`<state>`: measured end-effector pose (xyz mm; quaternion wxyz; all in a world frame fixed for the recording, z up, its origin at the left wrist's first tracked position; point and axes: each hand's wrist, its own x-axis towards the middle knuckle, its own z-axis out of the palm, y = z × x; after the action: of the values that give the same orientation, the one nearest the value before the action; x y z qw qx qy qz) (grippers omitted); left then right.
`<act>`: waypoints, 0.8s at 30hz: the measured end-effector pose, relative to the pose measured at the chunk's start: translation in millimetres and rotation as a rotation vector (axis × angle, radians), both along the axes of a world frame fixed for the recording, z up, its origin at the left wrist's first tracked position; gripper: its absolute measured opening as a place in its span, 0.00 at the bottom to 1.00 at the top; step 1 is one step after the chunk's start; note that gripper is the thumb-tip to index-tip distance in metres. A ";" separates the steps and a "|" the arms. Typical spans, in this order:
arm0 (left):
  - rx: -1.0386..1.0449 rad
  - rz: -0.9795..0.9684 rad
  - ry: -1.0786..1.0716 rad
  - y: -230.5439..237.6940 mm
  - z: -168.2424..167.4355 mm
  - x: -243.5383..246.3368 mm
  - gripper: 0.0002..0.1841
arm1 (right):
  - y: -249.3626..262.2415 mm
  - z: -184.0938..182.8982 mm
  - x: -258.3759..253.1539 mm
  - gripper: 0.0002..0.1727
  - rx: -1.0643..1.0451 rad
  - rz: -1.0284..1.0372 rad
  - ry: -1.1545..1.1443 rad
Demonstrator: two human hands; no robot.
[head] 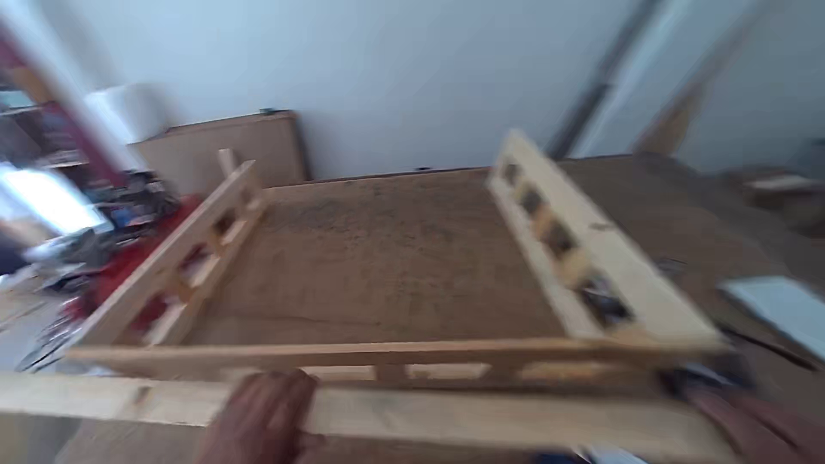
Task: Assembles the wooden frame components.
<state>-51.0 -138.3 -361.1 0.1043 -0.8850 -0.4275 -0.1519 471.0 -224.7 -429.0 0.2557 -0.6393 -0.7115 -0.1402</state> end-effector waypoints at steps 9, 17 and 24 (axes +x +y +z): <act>-0.319 -0.017 0.143 172.9 -26.5 115.5 0.41 | 135.6 -7.6 104.5 0.34 -0.274 -0.207 0.143; -0.596 0.069 0.107 148.5 -60.6 139.1 0.47 | 146.0 -51.7 143.3 0.33 -0.310 -0.058 0.072; -0.639 0.100 0.114 155.1 -72.5 151.8 0.41 | 146.8 -63.2 160.2 0.28 -0.241 0.032 0.117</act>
<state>100.9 16.7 -433.5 -0.1474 -0.8579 -0.4900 0.0452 631.2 -77.9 -492.2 0.2205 -0.6610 -0.7172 -0.0121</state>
